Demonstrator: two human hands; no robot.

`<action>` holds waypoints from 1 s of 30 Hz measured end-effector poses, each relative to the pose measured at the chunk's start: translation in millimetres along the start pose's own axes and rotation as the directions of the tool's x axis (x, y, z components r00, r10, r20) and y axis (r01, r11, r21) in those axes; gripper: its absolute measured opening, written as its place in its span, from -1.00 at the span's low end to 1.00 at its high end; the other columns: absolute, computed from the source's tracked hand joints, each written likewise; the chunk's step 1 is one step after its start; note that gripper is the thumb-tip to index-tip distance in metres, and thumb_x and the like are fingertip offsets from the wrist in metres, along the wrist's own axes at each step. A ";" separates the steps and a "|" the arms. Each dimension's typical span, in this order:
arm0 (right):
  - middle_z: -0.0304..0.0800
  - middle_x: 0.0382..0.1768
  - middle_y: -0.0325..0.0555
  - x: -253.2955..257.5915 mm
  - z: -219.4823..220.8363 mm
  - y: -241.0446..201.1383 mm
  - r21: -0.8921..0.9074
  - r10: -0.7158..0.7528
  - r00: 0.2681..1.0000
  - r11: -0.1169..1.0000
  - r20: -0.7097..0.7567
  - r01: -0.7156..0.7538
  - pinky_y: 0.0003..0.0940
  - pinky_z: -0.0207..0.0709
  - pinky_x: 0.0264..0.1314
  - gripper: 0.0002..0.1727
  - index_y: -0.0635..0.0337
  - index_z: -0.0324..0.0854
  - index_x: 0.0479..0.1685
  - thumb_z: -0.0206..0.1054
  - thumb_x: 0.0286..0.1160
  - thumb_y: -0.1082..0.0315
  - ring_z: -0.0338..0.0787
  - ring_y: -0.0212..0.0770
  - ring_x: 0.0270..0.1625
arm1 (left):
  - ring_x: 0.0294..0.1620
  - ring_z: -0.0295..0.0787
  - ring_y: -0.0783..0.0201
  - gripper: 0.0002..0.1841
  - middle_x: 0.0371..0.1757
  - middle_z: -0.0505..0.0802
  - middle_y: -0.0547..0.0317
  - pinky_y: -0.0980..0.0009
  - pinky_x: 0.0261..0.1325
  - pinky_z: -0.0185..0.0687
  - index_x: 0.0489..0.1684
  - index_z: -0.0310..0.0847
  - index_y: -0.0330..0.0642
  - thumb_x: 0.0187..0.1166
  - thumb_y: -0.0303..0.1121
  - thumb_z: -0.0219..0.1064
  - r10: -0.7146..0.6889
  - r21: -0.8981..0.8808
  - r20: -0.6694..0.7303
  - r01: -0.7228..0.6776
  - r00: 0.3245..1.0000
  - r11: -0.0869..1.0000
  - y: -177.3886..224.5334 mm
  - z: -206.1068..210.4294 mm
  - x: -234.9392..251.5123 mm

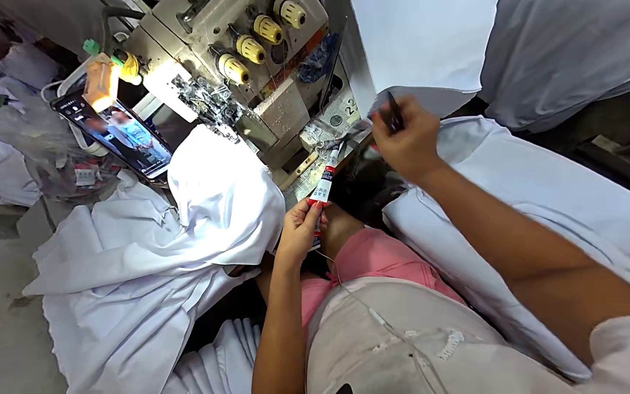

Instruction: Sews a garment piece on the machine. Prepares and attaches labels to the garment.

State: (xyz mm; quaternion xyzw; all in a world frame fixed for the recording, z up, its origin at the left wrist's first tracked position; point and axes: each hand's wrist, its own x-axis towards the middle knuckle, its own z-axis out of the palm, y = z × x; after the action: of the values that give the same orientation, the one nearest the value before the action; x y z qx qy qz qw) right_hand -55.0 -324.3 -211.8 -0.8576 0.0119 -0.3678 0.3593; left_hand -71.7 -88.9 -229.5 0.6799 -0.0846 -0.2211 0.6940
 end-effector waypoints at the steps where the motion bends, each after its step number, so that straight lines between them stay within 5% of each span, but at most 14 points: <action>1: 0.80 -0.29 0.29 22.2 3.4 -4.0 -0.054 -0.100 0.995 0.994 0.011 0.100 -0.13 0.64 -0.26 -0.80 0.57 0.66 -0.11 0.32 0.49 0.51 0.80 0.05 -0.31 | -0.48 0.69 0.62 -0.73 -0.54 0.74 0.47 0.65 -0.24 0.68 -0.18 0.66 -0.23 0.74 -0.59 -0.02 0.031 0.020 0.006 -0.031 1.000 0.999 1.2 -3.3 -3.7; 4: 0.82 -0.12 0.32 71.6 18.9 -6.2 -0.146 -0.197 0.972 0.965 0.131 0.216 0.09 0.65 -0.23 -0.78 0.50 0.69 0.00 0.29 0.50 0.52 0.86 0.23 -0.18 | -0.47 0.69 0.64 -0.72 -0.52 0.74 0.55 0.65 -0.26 0.68 -0.20 0.67 -0.19 0.72 -0.57 -0.02 0.101 0.038 0.083 -0.104 0.991 0.994 1.2 -14.0 -21.4; 7: 0.72 0.14 0.37 76.4 15.5 -7.8 -0.106 -0.043 0.977 0.992 0.211 0.066 0.11 0.65 0.04 -0.61 0.48 0.64 0.25 0.36 0.60 0.34 0.81 0.26 0.04 | -0.45 0.73 0.63 -0.74 -0.49 0.79 0.54 0.62 -0.27 0.71 -0.20 0.70 -0.19 0.70 -0.55 0.03 -0.005 0.018 0.131 0.003 0.991 1.000 -14.8 -24.4 -46.3; 10: 0.76 -0.24 0.16 23.8 5.3 -10.6 0.056 0.141 0.975 0.987 0.174 -0.152 -0.15 0.62 -0.16 -0.66 0.49 0.64 0.09 0.26 0.68 0.30 0.73 -0.07 -0.28 | -0.39 0.77 0.58 -0.80 -0.41 0.82 0.42 0.58 -0.18 0.76 -0.14 0.71 -0.33 0.69 -0.57 0.12 -0.186 0.061 0.100 0.181 0.977 0.982 -39.3 -24.5 -63.0; 13: 0.75 -0.35 0.14 -52.4 10.1 -8.3 0.157 0.341 0.879 0.899 0.333 -0.409 -0.09 0.66 -0.22 -0.67 0.49 0.64 0.00 0.27 0.67 0.28 0.74 -0.09 -0.38 | -0.30 0.80 0.57 -0.86 -0.29 0.85 0.35 0.54 -0.09 0.78 -0.03 0.65 -0.40 0.59 -0.62 0.22 -0.206 0.084 0.136 0.196 0.969 0.977 -43.1 -11.2 -66.9; 17: 0.73 -0.45 0.02 -101.9 27.6 -21.1 0.133 0.290 0.898 0.928 0.330 -0.348 -0.15 0.60 -0.37 -0.65 0.39 0.70 -0.08 0.50 0.44 0.21 0.69 -0.14 -0.45 | -0.27 0.76 0.63 -0.84 -0.25 0.83 0.32 0.62 -0.08 0.72 -0.03 0.63 -0.42 0.51 -0.59 0.32 -0.164 0.166 0.218 0.129 0.962 0.978 -43.9 1.7 -61.0; 20: 0.76 -0.42 0.12 -98.2 27.5 -37.2 0.138 0.288 0.813 0.904 0.506 -0.405 0.01 0.65 -0.30 -0.62 0.43 0.59 0.16 0.48 0.43 0.42 0.77 0.02 -0.41 | -0.25 0.81 0.54 -0.66 -0.21 0.84 0.26 0.52 -0.07 0.76 0.20 0.46 -0.48 0.49 -0.60 0.36 -0.150 0.152 0.192 0.122 0.970 0.981 -44.0 5.6 -65.1; 22: 0.75 -0.40 0.04 -88.3 19.4 -47.4 0.261 0.246 0.795 0.856 0.555 -0.447 -0.27 0.63 -0.28 -0.58 0.42 0.52 0.30 0.42 0.49 0.48 0.70 -0.21 -0.43 | -0.29 0.84 0.47 -0.52 -0.25 0.83 0.31 0.45 -0.15 0.82 0.29 0.24 -0.44 0.43 -0.66 0.35 -0.032 0.041 0.095 0.028 0.995 0.999 -41.2 6.0 -71.0; 24: 0.67 -0.43 -0.19 -72.1 15.5 -52.4 0.448 0.182 0.864 0.794 0.469 -0.411 -0.62 0.54 -0.34 -0.54 0.45 0.49 0.36 0.40 0.48 0.48 0.55 -0.54 -0.50 | -0.32 0.88 0.47 -0.50 -0.25 0.86 0.44 0.45 -0.24 0.87 0.22 0.17 -0.21 0.40 -0.69 0.36 0.128 -0.084 0.006 -0.127 0.992 0.988 -32.0 7.4 -71.3; 26: 0.71 -0.28 -0.25 -44.8 16.7 -53.3 0.541 0.168 0.908 0.756 0.383 -0.368 -0.74 0.54 -0.25 -0.57 0.49 0.50 0.31 0.37 0.46 0.52 0.55 -0.69 -0.42 | -0.24 0.89 0.48 -0.60 -0.17 0.87 0.52 0.44 -0.14 0.91 0.15 0.32 -0.07 0.48 -0.63 0.37 0.259 -0.091 -0.014 -0.259 0.966 0.962 -17.4 9.5 -63.5; 30: 0.52 -0.53 -0.44 10.6 37.6 -40.4 0.549 0.277 0.897 0.716 0.343 -0.431 -0.70 0.51 -0.39 -0.74 0.35 0.57 0.13 0.34 0.49 0.54 0.48 -0.64 -0.57 | -0.16 0.88 0.47 -0.82 -0.16 0.91 0.31 0.43 0.01 0.84 -0.05 0.74 -0.29 0.50 -0.66 0.31 0.308 0.063 0.079 -0.313 0.948 0.948 6.4 3.1 -25.0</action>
State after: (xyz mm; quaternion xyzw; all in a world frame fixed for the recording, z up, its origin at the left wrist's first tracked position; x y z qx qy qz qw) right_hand -33.1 -274.5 -197.6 -0.7131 0.0143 -0.1704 0.6799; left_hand -94.0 -81.4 -218.5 0.6756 -0.2223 -0.1288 0.6911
